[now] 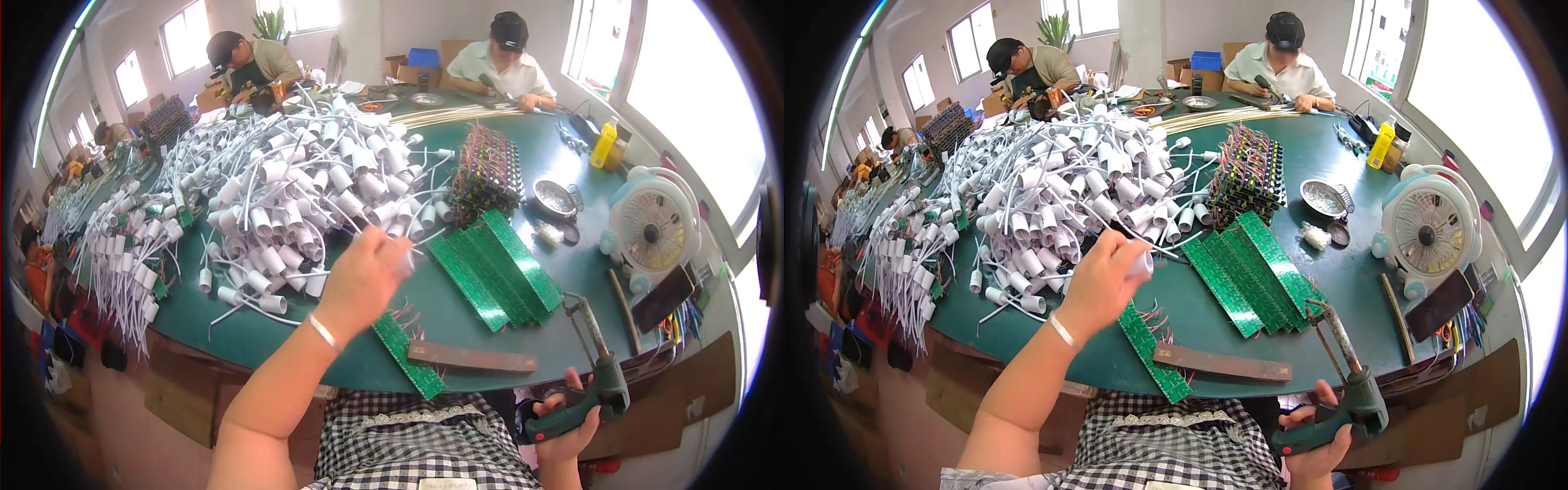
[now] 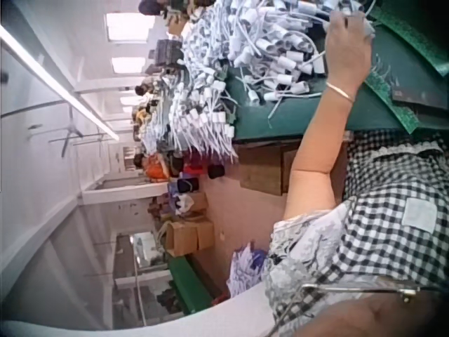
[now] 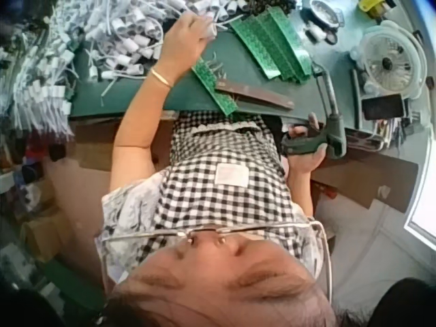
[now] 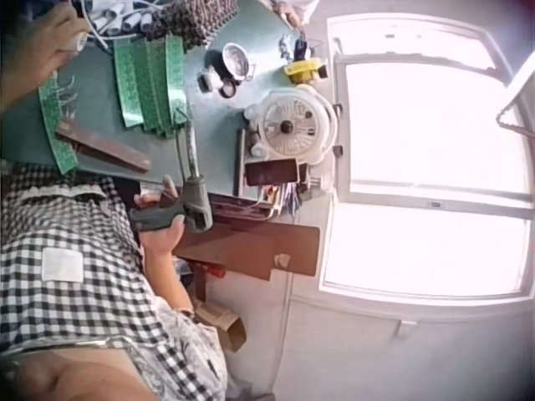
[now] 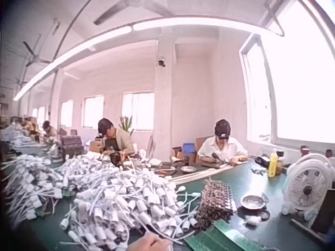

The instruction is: The person solders wires from white electrical components onto green circuit boards using a soldering tool, repeatedly taking components and boards from the table.

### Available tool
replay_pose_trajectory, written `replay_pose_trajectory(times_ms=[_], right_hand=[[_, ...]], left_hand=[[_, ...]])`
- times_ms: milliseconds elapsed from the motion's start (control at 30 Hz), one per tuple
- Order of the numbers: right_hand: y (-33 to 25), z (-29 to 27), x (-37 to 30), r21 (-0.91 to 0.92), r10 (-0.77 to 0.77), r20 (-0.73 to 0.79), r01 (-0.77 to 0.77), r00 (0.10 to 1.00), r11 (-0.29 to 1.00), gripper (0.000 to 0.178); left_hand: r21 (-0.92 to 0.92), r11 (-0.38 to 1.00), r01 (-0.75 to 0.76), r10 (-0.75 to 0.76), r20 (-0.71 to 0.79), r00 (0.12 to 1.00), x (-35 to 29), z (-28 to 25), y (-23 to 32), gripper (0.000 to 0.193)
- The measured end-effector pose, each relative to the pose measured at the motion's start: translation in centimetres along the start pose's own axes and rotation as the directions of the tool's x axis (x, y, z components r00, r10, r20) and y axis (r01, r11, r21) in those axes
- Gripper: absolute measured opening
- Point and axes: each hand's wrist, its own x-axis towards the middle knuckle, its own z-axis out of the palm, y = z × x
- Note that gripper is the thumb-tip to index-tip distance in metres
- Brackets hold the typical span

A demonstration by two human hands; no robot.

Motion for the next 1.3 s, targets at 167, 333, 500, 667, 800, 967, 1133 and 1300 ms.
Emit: replay_pose_trajectory(times_ms=[167, 333, 500, 667, 800, 967, 1133, 1300], right_hand=[[1.2, -0.8, 0.4, 0.059, 0.292, 0.062, -0.296, 0.954, 0.953, 0.058], [0.7, 5.3, -0.3, -0.472, 0.516, 0.162, -0.393, 0.841, 0.789, 0.020], [2.3, 5.6, -0.4, -0.579, 0.568, 0.264, -0.342, 0.780, 0.740, 0.021], [2.5, 5.9, -0.6, -0.537, 0.560, 0.329, -0.337, 0.760, 0.773, 0.028], [2.5, 6.4, -0.2, -0.567, 0.595, 0.384, -0.328, 0.706, 0.756, 0.028], [3.8, 6.7, 0.0, -0.538, 0.555, 0.434, -0.290, 0.710, 0.791, 0.024], [4.4, 7.8, 0.8, -0.625, 0.603, 0.354, -0.299, 0.715, 0.721, 0.024], [5.6, 9.6, 2.3, -0.689, 0.581, 0.330, -0.231, 0.744, 0.687, 0.022]], left_hand=[[-0.193, 0.964, -0.185, 0.198, 0.050, 0.979, -6.4, -2.4, 7.9, 0.037], [-0.243, 0.967, 0.070, 0.000, 0.277, 0.961, -11.9, -1.9, 10.7, 0.037], [-0.420, 0.890, 0.177, -0.031, 0.331, 0.943, -12.5, -1.9, 10.8, 0.041], [-0.443, 0.875, 0.197, -0.005, 0.399, 0.917, -11.9, -2.0, 11.2, 0.033], [-0.475, 0.851, 0.225, -0.010, 0.413, 0.911, -11.4, -2.1, 11.5, 0.022], [-0.470, 0.853, 0.227, -0.037, 0.379, 0.924, -11.2, -1.6, 10.8, 0.013], [-0.448, 0.850, 0.277, -0.069, 0.426, 0.902, -10.6, -1.5, 9.4, 0.013], [-0.493, 0.795, 0.353, -0.152, 0.401, 0.903, -9.5, -1.1, 7.9, 0.012]])
